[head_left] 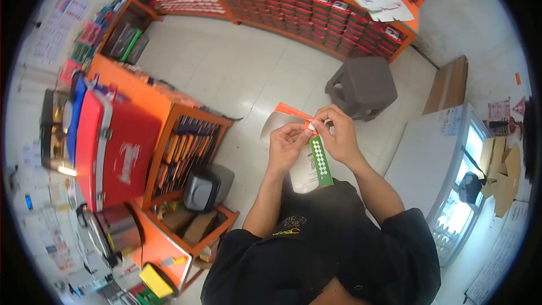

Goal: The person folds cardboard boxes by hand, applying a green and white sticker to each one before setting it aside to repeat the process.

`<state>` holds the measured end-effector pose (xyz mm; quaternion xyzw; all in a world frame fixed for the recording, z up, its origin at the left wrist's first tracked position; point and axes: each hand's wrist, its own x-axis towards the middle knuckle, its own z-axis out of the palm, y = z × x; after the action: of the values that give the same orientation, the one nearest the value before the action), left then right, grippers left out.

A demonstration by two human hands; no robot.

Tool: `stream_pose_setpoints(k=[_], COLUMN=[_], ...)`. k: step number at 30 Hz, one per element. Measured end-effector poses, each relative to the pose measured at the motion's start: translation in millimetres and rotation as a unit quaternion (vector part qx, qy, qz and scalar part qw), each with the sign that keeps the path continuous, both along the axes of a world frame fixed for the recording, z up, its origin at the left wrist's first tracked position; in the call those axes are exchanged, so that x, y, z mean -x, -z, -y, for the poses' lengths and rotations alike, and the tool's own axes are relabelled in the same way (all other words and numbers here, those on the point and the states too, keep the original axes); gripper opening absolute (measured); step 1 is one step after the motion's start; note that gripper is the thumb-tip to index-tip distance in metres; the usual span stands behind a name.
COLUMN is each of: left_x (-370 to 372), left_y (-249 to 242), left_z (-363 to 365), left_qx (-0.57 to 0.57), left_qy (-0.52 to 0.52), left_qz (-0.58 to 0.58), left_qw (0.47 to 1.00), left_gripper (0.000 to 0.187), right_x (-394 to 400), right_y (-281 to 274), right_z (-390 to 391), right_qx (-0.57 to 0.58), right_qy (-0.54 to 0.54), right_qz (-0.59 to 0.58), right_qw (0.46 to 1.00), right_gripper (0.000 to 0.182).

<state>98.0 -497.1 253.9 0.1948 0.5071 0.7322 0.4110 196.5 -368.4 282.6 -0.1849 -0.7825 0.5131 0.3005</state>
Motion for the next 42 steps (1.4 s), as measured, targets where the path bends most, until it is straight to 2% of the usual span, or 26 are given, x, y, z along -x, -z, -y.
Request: stream_pose_setpoints(k=[3, 6, 9, 12, 17, 20, 22, 27, 29, 31, 33, 34, 36, 42], left_x=[41.7, 91.6, 136.4, 177.5, 228.8, 249.2, 260.8, 293.5, 310.6, 333.3, 341.0, 351.0, 350.9, 327.4], left_y=[16.0, 37.1, 34.7, 31.1, 28.1, 36.5, 53.1, 72.6, 81.1, 100.1, 97.7, 103.1, 130.5, 146.8], left_z=[-69.5, -145.6, -216.3, -273.9, -339.5, -372.4, -395.0, -443.0, -462.5, -479.1, -498.2, -523.3, -544.2, -568.5], left_qx=[-0.026, -0.06, -0.065, -0.083, -0.043, -0.054, -0.037, 0.045, 0.07, 0.129, 0.171, 0.208, 0.196, 0.155], left_qy=[0.049, 0.091, 0.115, 0.133, 0.127, 0.103, 0.039, -0.024, -0.073, -0.092, -0.141, -0.153, -0.189, -0.273], left_qz=[0.013, 0.04, 0.053, 0.072, 0.089, 0.121, 0.071, 0.032, 0.021, -0.004, -0.04, -0.071, -0.032, 0.119], left_qw=[0.998, 0.993, 0.99, 0.985, 0.987, 0.986, 0.996, 0.998, 0.995, 0.987, 0.974, 0.963, 0.962, 0.942], left_gripper=[0.016, 0.015, 0.013, 0.012, 0.015, 0.02, 0.023, 0.02, 0.018, 0.012, 0.014, 0.016, 0.015, 0.012], right_x=[33.4, 74.8, 114.7, 153.4, 201.3, 227.7, 245.1, 285.0, 308.7, 336.4, 365.3, 381.0, 393.5, 391.7], right_y=[17.1, 15.1, 2.8, -6.9, 1.0, 25.8, 31.1, 60.4, 66.6, 82.7, 92.3, 92.2, 97.6, 138.2], right_z=[-62.2, -123.6, -186.9, -238.2, -304.6, -336.1, -358.3, -426.1, -464.7, -502.0, -537.4, -553.7, -567.9, -586.4], right_qx=[0.019, -0.017, -0.036, -0.066, -0.014, 0.052, 0.116, 0.121, 0.168, 0.157, 0.159, 0.143, 0.152, 0.152], right_qy=[0.052, 0.083, 0.108, 0.121, 0.13, 0.132, 0.121, 0.074, -0.021, -0.076, -0.106, -0.12, -0.123, -0.181], right_qz=[-0.009, 0.016, 0.062, 0.042, 0.046, 0.035, 0.026, 0.056, 0.115, 0.113, 0.173, 0.159, 0.173, 0.192], right_qw=[0.998, 0.996, 0.992, 0.99, 0.99, 0.989, 0.985, 0.988, 0.979, 0.978, 0.966, 0.969, 0.965, 0.953], right_gripper=[0.007, 0.007, 0.007, 0.007, 0.006, 0.006, 0.008, 0.008, 0.01, 0.01, 0.011, 0.012, 0.011, 0.009])
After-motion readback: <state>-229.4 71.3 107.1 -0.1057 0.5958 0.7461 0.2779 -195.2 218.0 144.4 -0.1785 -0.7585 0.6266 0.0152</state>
